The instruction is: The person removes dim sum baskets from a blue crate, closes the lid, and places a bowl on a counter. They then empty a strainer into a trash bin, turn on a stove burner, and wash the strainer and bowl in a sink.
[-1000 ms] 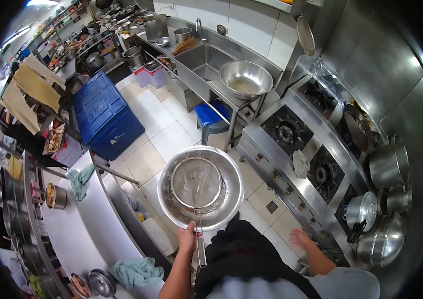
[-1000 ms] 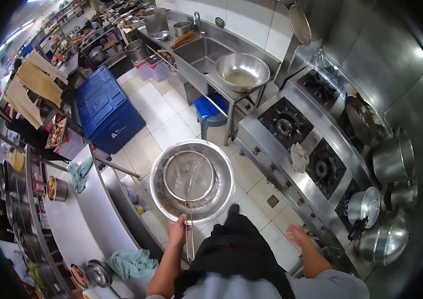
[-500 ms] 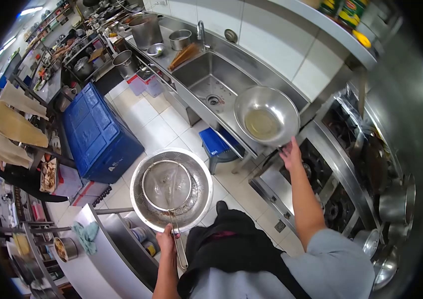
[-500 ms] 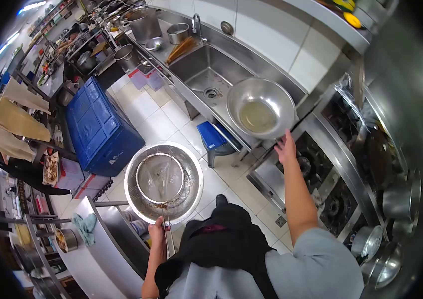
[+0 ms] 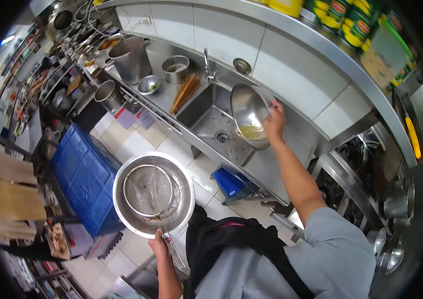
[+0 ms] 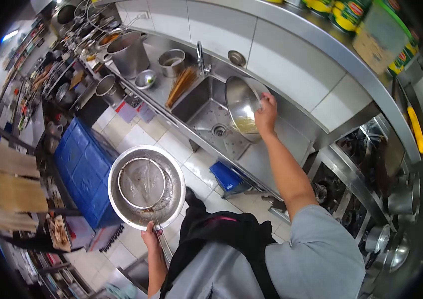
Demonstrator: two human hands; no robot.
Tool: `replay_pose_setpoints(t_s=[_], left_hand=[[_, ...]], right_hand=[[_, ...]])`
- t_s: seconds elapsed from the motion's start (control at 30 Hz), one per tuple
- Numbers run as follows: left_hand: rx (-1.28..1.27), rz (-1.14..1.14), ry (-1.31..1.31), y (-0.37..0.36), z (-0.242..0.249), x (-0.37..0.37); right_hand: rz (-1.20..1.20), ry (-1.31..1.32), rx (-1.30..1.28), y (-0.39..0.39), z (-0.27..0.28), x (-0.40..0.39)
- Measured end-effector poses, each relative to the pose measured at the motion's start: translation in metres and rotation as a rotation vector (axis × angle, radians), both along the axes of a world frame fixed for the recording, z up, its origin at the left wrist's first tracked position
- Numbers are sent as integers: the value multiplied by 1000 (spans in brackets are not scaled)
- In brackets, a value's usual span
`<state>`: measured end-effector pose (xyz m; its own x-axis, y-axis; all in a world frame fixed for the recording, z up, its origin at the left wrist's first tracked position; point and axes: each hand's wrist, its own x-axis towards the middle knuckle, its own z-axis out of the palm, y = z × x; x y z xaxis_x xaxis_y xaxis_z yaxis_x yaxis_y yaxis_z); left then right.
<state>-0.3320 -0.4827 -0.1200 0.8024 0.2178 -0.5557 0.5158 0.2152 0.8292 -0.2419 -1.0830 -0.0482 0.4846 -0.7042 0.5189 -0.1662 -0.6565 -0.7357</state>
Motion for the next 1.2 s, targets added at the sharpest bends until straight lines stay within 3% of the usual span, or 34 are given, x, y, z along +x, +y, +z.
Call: replay_pose_setpoints(t_s=[0.03,0.1,0.37,0.47,0.53,0.6,0.67,0.73,0.8,0.87,0.93,1.0,1.07,1.13,1.17,1.2], left_hand=[[9,-22,-12,1,2,30],[19,-59,17,3,5,87],[-18,-238,-46,-17,32,253],[2,-396,-58,-45,41,287],[-40,-531,-11,-81,51,304],[-25,-668,2,-124,56,312],[77,-884,46,-174,57,327],[49,-907,83,-231,42,333],[55,-1010,70,-278,-28,344],[110,-1047,89,-327,-38,349],[243,-1124,135,-366,-71,358],[66,-1096,239,-390,-91,358],[-191,-1096,419,-401,-101,364],[-87,-1361,602,-398,-103,380],[-91,-1365,606,-396,-86,393],[172,-1685,393,-396,-52,415]], right_hand=[[-16,4,-3,5,0,14],[50,228,-450,14,3,34],[74,318,-582,25,4,65],[23,233,-398,30,-6,68],[-206,52,7,23,-48,73],[-392,124,44,2,-122,63],[-604,287,424,1,-172,59],[-487,406,675,-7,-243,38],[-385,-138,1146,21,-247,35],[-421,-276,1425,39,-248,27],[-442,-83,1538,55,-220,27],[-379,-183,1741,57,-215,20],[-298,-440,2059,31,-261,-11],[-521,-231,1923,31,-221,-6],[-528,-231,1920,31,-200,-3],[-580,50,1575,37,-164,13]])
